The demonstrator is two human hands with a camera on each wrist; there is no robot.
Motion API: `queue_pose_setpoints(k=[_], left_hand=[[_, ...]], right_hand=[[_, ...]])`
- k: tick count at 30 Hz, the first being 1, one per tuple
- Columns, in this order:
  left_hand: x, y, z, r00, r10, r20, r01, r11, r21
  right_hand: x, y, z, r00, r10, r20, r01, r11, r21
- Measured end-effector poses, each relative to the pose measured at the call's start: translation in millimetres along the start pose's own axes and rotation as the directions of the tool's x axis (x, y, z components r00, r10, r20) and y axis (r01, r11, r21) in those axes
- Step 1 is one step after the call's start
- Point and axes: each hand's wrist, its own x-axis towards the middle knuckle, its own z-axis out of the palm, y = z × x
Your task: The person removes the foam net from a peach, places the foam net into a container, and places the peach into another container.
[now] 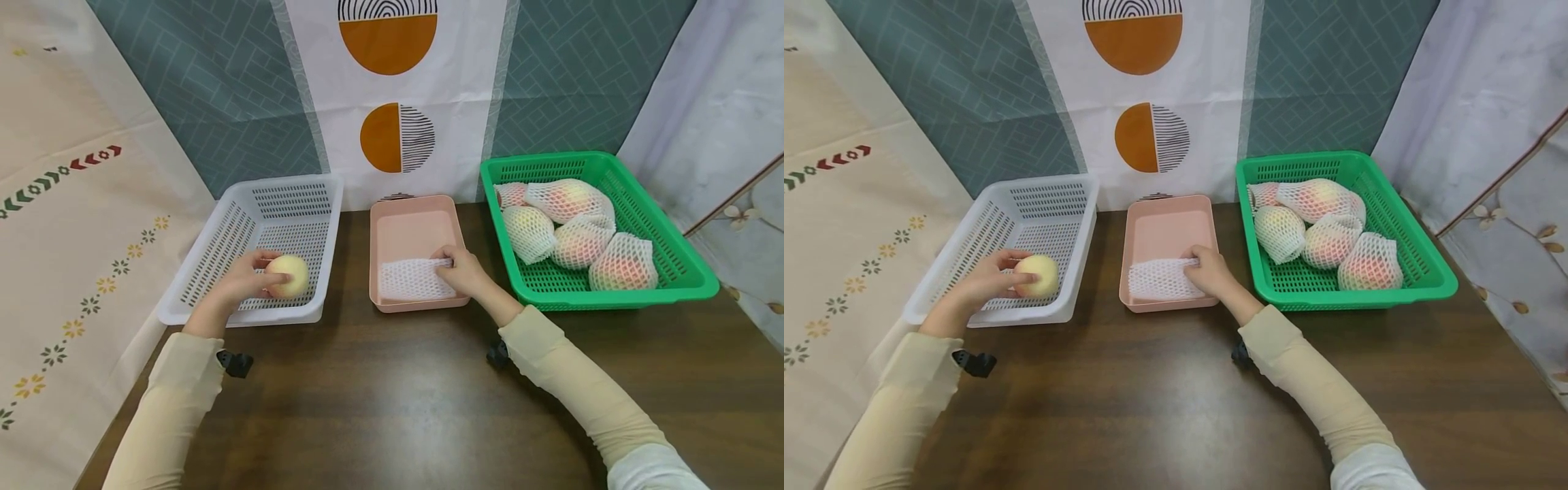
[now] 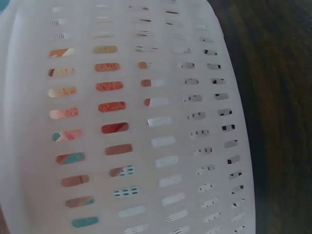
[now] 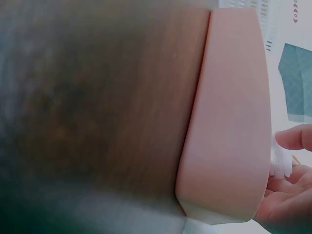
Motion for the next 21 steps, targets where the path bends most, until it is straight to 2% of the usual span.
queue_pose_setpoints(k=[7, 13, 16, 21], left_hand=[[5.5, -7.2, 3.1, 0.996, 0.008, 0.089, -0.007, 1.000, -0.014], [5.2, -10.5, 5.8, 0.991, 0.012, 0.131, -0.013, 1.000, 0.008], [6.2, -11.3, 5.4, 0.988, 0.014, 0.154, -0.018, 0.999, 0.028], [9.6, -9.9, 5.2, 0.982, 0.002, 0.191, -0.017, 0.997, 0.075]], right_hand=[[2.6, 4, 1, 0.997, -0.005, 0.072, 0.009, 0.999, -0.051], [1.9, 5, 6, 0.989, -0.011, 0.146, 0.022, 0.997, -0.071], [3.1, 4, 7, 0.988, -0.026, 0.151, 0.042, 0.993, -0.108], [3.9, 2, 7, 0.987, 0.017, 0.159, 0.001, 0.994, -0.110]])
